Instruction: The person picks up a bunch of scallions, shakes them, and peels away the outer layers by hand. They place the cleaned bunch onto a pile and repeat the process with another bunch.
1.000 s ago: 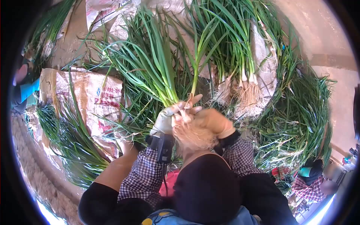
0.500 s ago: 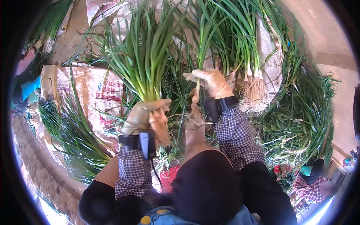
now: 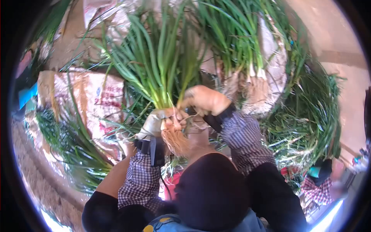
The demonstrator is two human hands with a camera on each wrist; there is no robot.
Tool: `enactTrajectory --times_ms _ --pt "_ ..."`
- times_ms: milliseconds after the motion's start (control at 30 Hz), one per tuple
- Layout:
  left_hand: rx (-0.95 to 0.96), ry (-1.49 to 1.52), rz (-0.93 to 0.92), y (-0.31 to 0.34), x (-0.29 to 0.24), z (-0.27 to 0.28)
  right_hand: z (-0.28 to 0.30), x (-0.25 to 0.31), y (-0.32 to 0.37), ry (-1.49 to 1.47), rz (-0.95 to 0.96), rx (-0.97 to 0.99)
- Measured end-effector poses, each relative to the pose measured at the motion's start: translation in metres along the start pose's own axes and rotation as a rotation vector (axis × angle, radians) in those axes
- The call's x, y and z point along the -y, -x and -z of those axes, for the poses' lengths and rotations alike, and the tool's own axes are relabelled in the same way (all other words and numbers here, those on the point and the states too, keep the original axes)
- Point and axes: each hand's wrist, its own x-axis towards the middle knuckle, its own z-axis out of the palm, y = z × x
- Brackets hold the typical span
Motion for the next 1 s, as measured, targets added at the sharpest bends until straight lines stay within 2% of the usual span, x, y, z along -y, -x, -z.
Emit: enactTrajectory --times_ms 33,100,133,167,233,267,300,333,367,400,433,467,500,567,600,633,667,700,767,800,833,867,933,967,1000 --pt "-0.09 -0.008 -0.011 -0.001 0.0 -0.009 0.008 -0.002 0.0 0.138 0.164 -0.177" --pt "0.292 0.21 -0.131 0.003 -0.004 -0.007 0.035 -0.018 -0.032 0.651 -0.024 -0.474" --pt "0.279 0.239 -0.183 0.01 -0.009 -0.022 0.032 -0.02 -0.022 0.651 -0.058 -0.465" --pt "0.266 0.264 -0.24 0.013 -0.018 -0.035 0.025 -0.02 -0.016 0.479 -0.078 -0.261" --pt "0.391 0.34 -0.316 0.002 -0.02 -0.024 0.007 0.017 0.039 0.605 0.017 0.021" --pt "0.321 0.337 -0.312 -0.002 -0.017 -0.02 0.012 -0.001 0.049 0.566 0.187 -0.208" --pt "0.252 0.329 -0.313 -0.008 -0.014 -0.015 0.027 0.006 0.067 0.47 0.181 -0.488" --pt "0.277 0.319 -0.284 -0.016 -0.009 -0.009 0.054 -0.022 0.062 0.672 0.321 -1.005" --pt "0.248 0.302 -0.225 -0.021 0.0 0.007 0.065 0.004 0.092 0.076 -0.072 -1.232" --pt "0.256 0.375 -0.149 -0.024 0.009 0.008 0.091 -0.003 0.098 0.25 -0.369 -1.321" --pt "0.262 0.447 -0.068 -0.026 0.017 0.006 0.126 -0.042 0.089 0.437 -0.42 -1.396" --pt "0.152 0.28 -0.103 -0.028 0.024 0.003 0.135 -0.046 0.092 0.763 -0.512 -1.134" --pt "0.069 0.15 -0.064 -0.031 0.029 0.006 0.132 -0.044 0.094 0.722 -0.511 -1.152" --pt "0.14 0.151 -0.048 -0.039 0.036 -0.001 0.109 -0.028 0.095 0.653 -0.495 -1.175" --pt "0.262 0.295 -0.062 -0.045 0.044 -0.012 0.074 0.001 0.105 0.438 -0.368 -1.087" --pt "0.047 0.118 -0.17 -0.039 0.041 -0.032 0.06 0.008 0.101 0.454 -0.429 -0.925" --pt "0.05 0.172 -0.124 -0.039 0.041 -0.046 0.044 -0.012 0.087 0.45 -0.227 -0.885" --pt "0.05 0.224 -0.078 -0.038 0.039 -0.051 0.023 -0.019 0.073 0.285 -0.221 -0.742" --pt "0.046 -0.018 -0.047 -0.046 0.047 -0.024 -0.001 -0.011 0.069 -0.096 -0.1 -0.507" --pt "-0.024 0.147 -0.02 -0.035 0.043 -0.04 0.002 -0.026 0.056 -0.226 -0.054 -0.604" --pt "-0.027 0.124 -0.004 -0.033 0.045 -0.038 0.009 -0.035 0.048 -0.358 -0.015 -0.705" --pt "-0.024 0.097 0.015 -0.033 0.044 -0.036 0.019 -0.044 0.046 -0.459 0.026 -0.49" --pt "0.026 0.119 0.033 -0.031 0.04 -0.041 0.008 -0.045 0.024 -0.137 0.16 -0.578" --pt "-0.041 0.078 0.013 -0.027 0.036 -0.046 0.002 -0.045 0.014 0.033 0.224 -0.614" --pt "-0.105 0.04 -0.008 -0.023 0.031 -0.054 0.001 -0.024 0.024 0.049 0.121 -0.593"
